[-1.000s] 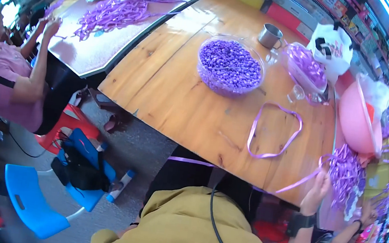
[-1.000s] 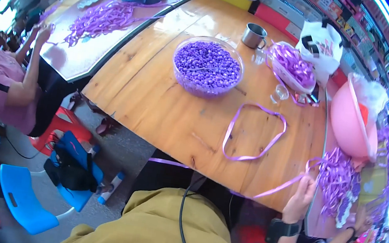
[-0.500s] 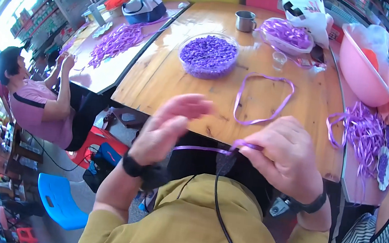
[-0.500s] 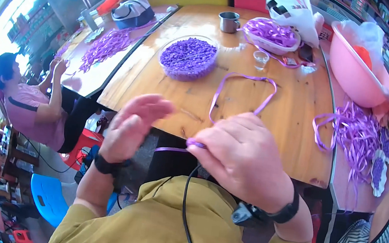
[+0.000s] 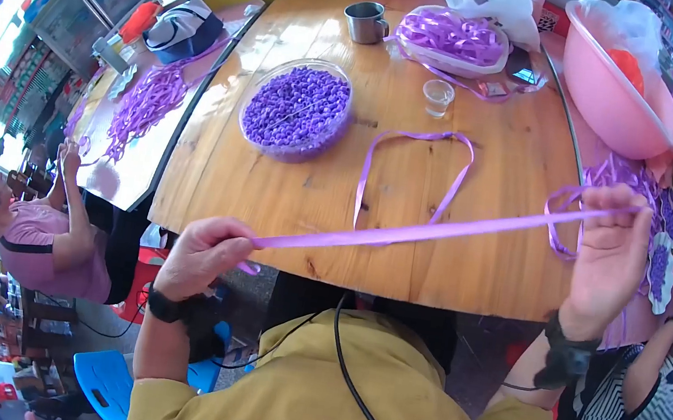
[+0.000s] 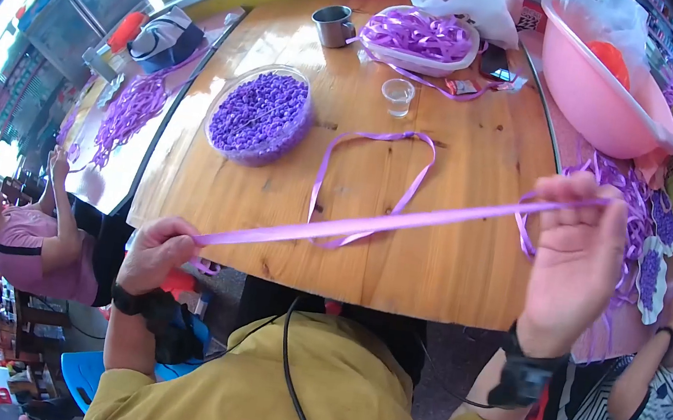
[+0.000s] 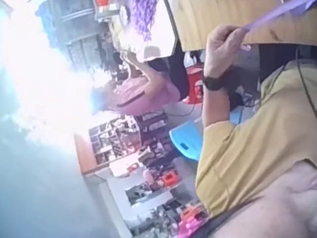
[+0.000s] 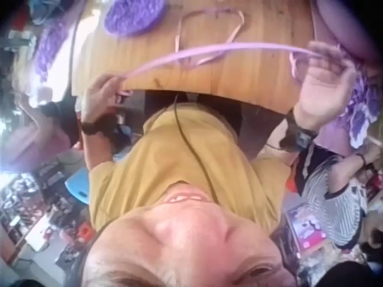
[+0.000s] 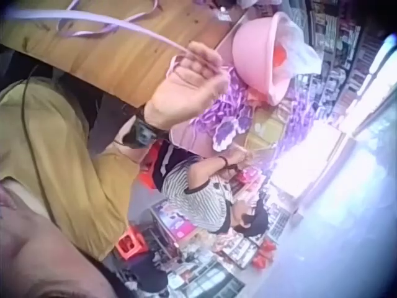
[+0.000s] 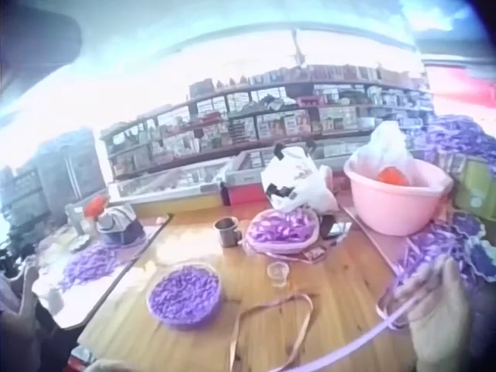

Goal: Braid or tie long purple ribbons into knots and patterns at a workshop table.

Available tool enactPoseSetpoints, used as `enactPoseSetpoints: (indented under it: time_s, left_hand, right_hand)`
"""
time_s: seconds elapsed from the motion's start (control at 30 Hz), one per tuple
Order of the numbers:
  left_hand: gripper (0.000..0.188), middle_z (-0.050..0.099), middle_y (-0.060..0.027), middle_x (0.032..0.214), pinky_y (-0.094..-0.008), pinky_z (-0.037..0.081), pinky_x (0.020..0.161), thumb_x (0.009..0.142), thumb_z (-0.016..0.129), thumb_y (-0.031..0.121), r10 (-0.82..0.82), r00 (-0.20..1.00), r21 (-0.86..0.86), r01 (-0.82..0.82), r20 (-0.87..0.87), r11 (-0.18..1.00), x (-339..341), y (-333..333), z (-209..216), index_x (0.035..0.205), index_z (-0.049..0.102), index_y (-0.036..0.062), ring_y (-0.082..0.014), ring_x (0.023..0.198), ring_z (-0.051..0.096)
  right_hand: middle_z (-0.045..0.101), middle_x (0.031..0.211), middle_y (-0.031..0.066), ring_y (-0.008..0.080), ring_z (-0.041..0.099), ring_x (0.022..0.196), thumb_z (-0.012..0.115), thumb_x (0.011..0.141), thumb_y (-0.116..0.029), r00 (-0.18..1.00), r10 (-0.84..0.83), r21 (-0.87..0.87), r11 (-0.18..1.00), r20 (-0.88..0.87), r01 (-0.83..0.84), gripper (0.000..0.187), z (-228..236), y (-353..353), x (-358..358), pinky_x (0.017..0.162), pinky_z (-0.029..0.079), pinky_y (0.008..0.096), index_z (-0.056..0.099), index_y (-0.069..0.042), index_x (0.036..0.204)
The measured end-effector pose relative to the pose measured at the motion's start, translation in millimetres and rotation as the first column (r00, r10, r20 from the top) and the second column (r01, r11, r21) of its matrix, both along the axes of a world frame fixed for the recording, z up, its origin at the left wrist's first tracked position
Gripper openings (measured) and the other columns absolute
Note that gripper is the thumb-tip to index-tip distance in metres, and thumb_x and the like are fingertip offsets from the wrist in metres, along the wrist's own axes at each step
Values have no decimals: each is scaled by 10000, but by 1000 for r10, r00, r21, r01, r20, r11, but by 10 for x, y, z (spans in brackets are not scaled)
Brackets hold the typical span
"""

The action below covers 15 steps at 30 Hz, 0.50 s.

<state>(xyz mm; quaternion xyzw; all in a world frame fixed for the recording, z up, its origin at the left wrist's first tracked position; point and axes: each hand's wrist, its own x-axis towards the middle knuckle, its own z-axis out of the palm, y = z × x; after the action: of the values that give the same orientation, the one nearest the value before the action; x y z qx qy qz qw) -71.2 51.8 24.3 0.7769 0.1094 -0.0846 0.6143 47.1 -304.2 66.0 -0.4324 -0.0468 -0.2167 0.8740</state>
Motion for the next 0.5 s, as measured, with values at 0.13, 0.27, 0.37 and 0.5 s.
enactPoseSetpoints:
  time_s: [0.13, 0.27, 0.37, 0.5]
  left_hand:
    - [62, 534, 32, 683, -173, 362, 514, 811, 578, 48, 64, 997, 91, -67, 35, 994, 4, 306, -74, 821, 612, -3, -29, 608, 464]
    - [58, 536, 29, 692, -167, 339, 520, 815, 534, 30, 56, 998, 126, -58, 19, 990, 38, 625, -158, 794, 587, 17, -20, 576, 434]
    - [26, 511, 27, 684, -173, 356, 521, 799, 561, 10, 107, 994, 96, -109, 22, 989, 56, 767, -143, 786, 572, -10, -28, 602, 448]
    - [32, 538, -16, 679, -174, 384, 516, 808, 534, 17, 240, 950, -46, -236, 201, 971, 114, 900, -302, 795, 560, 5, -50, 570, 465]
  right_hand:
    - [364, 607, 22, 109, 370, 524, 386, 937, -103, 871, 430, 631, 613, 236, -474, 179, -186, -756, 330, 524, 346, 231, 408, -37, 773]
    - [268, 566, -21, 67, 203, 455, 414, 931, -125, 886, 367, 391, 799, 284, -456, 194, -394, -1225, 619, 409, 180, 225, 385, -55, 752]
    - [255, 547, -23, 70, 206, 448, 433, 927, -146, 901, 343, 359, 832, 266, -423, 187, -515, -1396, 744, 402, 180, 227, 419, -39, 774]
    - [274, 533, -25, 65, 224, 438, 466, 916, -172, 931, 302, 370, 856, 206, -360, 188, -693, -1598, 862, 392, 190, 217, 453, -30, 793]
